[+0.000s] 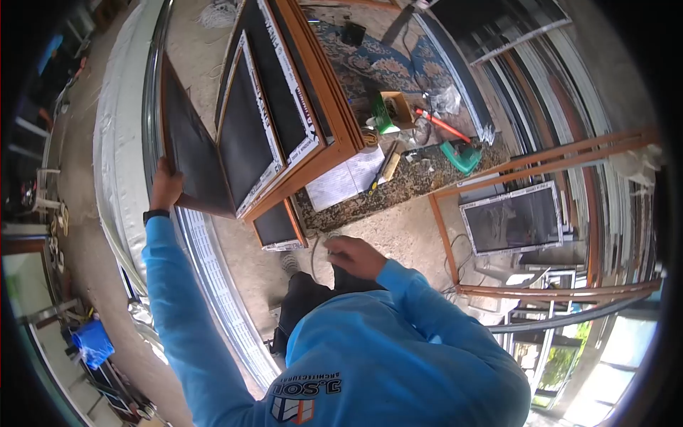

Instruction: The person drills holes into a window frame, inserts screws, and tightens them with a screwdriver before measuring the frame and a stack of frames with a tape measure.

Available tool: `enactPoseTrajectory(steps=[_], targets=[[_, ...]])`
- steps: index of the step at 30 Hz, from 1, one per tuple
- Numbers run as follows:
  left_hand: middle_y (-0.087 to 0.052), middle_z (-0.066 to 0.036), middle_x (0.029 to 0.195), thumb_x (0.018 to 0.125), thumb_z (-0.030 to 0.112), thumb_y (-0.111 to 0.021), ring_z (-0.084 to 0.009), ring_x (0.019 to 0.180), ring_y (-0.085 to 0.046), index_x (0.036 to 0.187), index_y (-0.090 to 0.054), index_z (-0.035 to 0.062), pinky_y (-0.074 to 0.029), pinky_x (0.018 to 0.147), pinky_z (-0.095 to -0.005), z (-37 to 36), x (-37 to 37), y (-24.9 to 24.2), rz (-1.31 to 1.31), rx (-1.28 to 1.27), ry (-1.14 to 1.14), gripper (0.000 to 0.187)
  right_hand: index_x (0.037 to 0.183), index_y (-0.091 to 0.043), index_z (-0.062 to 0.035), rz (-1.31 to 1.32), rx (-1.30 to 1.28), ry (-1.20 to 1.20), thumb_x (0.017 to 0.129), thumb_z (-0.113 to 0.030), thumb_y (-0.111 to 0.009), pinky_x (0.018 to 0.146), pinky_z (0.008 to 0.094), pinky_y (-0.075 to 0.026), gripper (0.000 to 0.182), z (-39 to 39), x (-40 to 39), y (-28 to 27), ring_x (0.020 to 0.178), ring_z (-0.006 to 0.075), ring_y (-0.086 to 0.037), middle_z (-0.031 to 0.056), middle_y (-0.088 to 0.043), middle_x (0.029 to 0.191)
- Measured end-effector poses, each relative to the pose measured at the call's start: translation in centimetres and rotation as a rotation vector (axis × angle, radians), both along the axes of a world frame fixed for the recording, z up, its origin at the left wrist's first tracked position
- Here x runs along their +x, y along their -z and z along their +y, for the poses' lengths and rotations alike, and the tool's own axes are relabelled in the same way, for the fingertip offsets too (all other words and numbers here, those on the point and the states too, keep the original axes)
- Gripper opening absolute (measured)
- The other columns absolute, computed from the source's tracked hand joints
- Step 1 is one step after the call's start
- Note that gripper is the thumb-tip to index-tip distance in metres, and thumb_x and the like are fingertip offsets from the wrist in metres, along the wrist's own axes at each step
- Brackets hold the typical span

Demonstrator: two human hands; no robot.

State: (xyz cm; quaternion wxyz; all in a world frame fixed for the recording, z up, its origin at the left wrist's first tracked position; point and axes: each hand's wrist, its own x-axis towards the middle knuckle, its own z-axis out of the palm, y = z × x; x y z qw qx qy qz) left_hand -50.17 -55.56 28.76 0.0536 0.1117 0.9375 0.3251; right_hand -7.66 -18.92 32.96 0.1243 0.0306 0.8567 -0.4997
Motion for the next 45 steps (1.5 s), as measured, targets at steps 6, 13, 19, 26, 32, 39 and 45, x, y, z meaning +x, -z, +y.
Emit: enactPoseTrajectory(steps=[6, 13, 19, 26, 32, 39, 45], targets=[[-0.062, -0.006, 0.088, 0.089, 0.007, -0.058, -0.0164, 0.07, -0.058, 0.161, -0.038, 0.007, -0.05, 0.063, -0.0323, -4.2, 5.3, -14.0, -0.113, 0.325, 0.001, 0.075, 0.153, -0.047, -0.0014, 0.296, -0.143, -0.024, 0.097, -0.023, -0.077, 0.112, 0.0472, -0.049, 0.067, -12.4, -9.1, 2.2, 0.136, 0.0393, -0.057, 0.0239, -0.052, 0.152], [-0.053, -0.009, 0.15, 0.104, 0.03, -0.052, -0.0189, 0.133, -0.053, 0.164, -0.038, 0.0063, -0.039, 0.111, -0.0319, -2.5, 20.2, -33.5, 0.007, 0.511, 0.182, 0.066, 0.167, -0.026, 0.0024, 0.685, -0.249, -0.054, 0.087, -0.032, -0.087, 0.13, 0.0485, -0.028, 0.107, -27.1, -13.7, -3.0, 0.158, 0.0442, -0.031, 0.0286, -0.029, 0.171], [-0.048, -0.016, 0.16, 0.1, 0.067, -0.053, -0.0317, 0.151, -0.044, 0.16, -0.043, 0.0014, -0.033, 0.124, -0.0434, -3.0, 27.7, -39.5, 0.263, 0.284, 0.385, 0.09, 0.162, -0.042, -0.0053, 0.59, -0.83, -0.079, 0.108, -0.02, -0.064, 0.115, 0.0376, -0.047, 0.06, -20.0, -4.5, -11.6, 0.136, 0.0301, -0.059, 0.0187, -0.052, 0.158], [-0.064, -0.018, 0.143, 0.083, 0.032, -0.093, -0.0311, 0.131, -0.061, 0.141, -0.061, -0.0011, -0.049, 0.109, -0.0401, 15.5, 38.2, -49.1, 0.917, -0.242, 0.647, 0.074, 0.146, -0.061, -0.0023, 0.784, -0.49, -0.271, 0.102, -0.028, -0.074, 0.082, 0.0442, -0.061, 0.053, 1.9, 4.6, -19.5, 0.092, 0.0347, -0.077, 0.0211, -0.077, 0.105], [-0.071, -0.009, 0.075, 0.075, 0.043, -0.096, -0.0205, 0.058, -0.07, 0.108, -0.075, 0.0056, -0.049, 0.05, -0.0355, 32.1, 48.1, -50.8, 1.126, -0.002, 0.674, 0.054, 0.139, -0.065, 0.0027, 0.757, -0.435, 0.001, 0.093, -0.013, -0.085, 0.095, 0.0348, -0.057, 0.052, 18.1, 16.8, -18.9, 0.11, 0.0176, -0.072, 0.0135, -0.078, 0.121], [-0.074, -0.014, 0.093, 0.082, 0.027, -0.096, -0.0265, 0.084, -0.077, 0.113, -0.068, 0.0028, -0.057, 0.073, -0.0358, 36.3, 55.3, -41.7, 0.594, 0.253, 0.59, 0.048, 0.109, -0.075, 0.0015, 0.492, -0.081, 0.25, 0.083, -0.02, -0.091, 0.073, 0.0361, -0.057, 0.037, 32.4, 33.5, -7.8, 0.082, 0.018, -0.075, 0.0165, -0.077, 0.089], [-0.071, -0.014, 0.092, 0.09, 0.023, -0.09, -0.0225, 0.078, -0.066, 0.115, -0.066, 0.0001, -0.05, 0.071, -0.0344, 41.2, 54.5, -28.1, 0.22, 0.521, 0.856, 0.042, 0.094, -0.077, -0.0035, 0.32, 0.175, 0.353, 0.082, -0.017, -0.088, 0.062, 0.036, -0.053, 0.021, 38.8, 46.2, -9.1, 0.067, 0.0252, -0.072, 0.0136, -0.074, 0.077]])
